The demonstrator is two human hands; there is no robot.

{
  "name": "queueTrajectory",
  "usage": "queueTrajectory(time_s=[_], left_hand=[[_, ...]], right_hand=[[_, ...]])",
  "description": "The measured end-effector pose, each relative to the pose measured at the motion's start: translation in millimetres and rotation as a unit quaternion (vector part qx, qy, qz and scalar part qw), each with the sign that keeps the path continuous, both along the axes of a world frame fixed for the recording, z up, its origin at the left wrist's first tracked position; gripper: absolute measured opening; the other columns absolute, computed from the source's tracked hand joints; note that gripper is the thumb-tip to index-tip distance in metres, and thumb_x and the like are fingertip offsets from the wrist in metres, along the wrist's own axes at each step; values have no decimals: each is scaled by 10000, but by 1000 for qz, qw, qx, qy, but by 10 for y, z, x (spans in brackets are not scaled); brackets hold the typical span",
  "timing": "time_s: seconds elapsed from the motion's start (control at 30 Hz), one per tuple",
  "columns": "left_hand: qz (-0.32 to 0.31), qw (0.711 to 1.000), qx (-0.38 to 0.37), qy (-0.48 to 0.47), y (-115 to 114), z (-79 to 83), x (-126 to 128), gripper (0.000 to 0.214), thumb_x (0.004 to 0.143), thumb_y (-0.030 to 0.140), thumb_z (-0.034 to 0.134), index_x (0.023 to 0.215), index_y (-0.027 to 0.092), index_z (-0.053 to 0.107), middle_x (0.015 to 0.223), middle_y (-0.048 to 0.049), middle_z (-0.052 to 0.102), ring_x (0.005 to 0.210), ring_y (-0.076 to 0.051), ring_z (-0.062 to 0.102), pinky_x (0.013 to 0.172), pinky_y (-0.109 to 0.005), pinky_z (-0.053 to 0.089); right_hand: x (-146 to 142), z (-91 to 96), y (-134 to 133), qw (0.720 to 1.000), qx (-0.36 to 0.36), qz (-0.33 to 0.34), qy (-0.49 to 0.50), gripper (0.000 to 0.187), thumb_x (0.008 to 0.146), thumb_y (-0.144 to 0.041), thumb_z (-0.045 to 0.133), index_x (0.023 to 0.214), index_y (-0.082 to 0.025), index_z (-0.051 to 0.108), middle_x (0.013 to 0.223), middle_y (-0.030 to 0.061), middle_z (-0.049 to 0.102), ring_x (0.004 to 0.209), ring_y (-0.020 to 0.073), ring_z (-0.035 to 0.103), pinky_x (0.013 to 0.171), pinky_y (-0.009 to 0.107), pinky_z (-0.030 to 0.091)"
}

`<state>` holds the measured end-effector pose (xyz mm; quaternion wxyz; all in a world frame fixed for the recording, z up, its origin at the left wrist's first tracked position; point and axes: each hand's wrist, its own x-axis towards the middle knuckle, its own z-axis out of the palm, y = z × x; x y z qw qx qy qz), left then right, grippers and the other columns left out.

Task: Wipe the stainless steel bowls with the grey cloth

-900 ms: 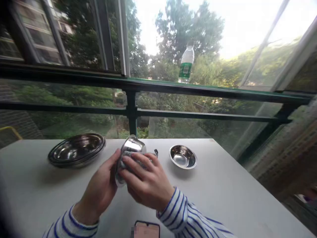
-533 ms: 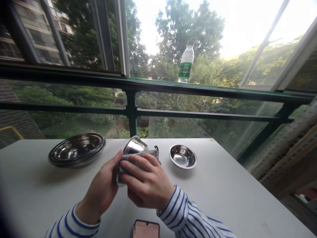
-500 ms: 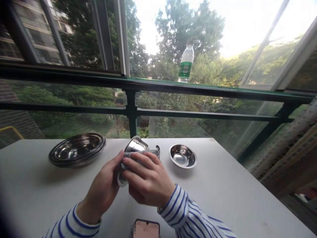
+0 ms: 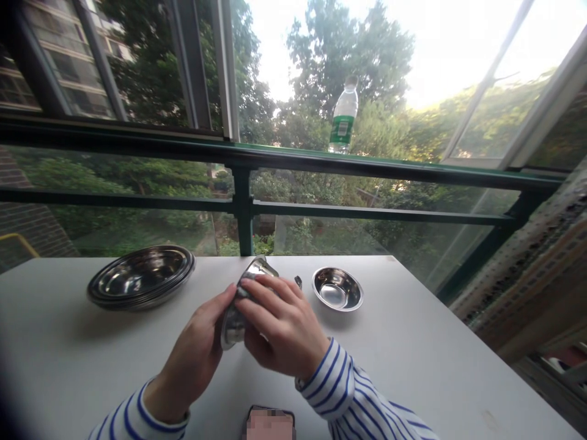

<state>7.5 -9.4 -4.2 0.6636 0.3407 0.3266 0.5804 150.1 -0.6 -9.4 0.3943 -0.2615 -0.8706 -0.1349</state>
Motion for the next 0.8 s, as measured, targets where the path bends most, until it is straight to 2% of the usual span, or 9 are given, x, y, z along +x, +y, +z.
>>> queueTrajectory(time_s=[0.1,0.3,0.63,0.8], left_hand=[[-15,1000,10,9,-27,23,32,264,771,352,615,914,151,709,819,-39,684,771,-144,611,661,-220,477],[-7,1000,18,-4,-12,64,-11,246,771,331,626,927,161,712,803,-32,684,762,-137,617,682,-212,478],[5,1000,10,-14,2,52,-17,243,758,326,642,902,144,710,739,-22,677,718,-127,617,648,-197,475],[-7,1000,0,-4,-8,87,-27,230,753,329,643,890,157,712,759,-30,691,693,-143,617,622,-214,474]], right_hand=[[43,20,16,998,-25,-31,38,357,811,-160,489,1163,-142,547,1252,121,556,1182,257,466,933,438,448],[-40,-26,-38,999,29,17,-19,344,771,-172,526,1108,-150,587,1248,95,566,1217,272,439,995,450,393],[-37,-23,-24,997,59,21,-37,304,804,-182,526,1100,-147,583,1231,98,581,1215,261,452,999,432,391],[-3,16,-9,999,34,-7,13,362,818,-167,518,1180,-145,507,1222,126,584,1199,254,474,942,418,436]])
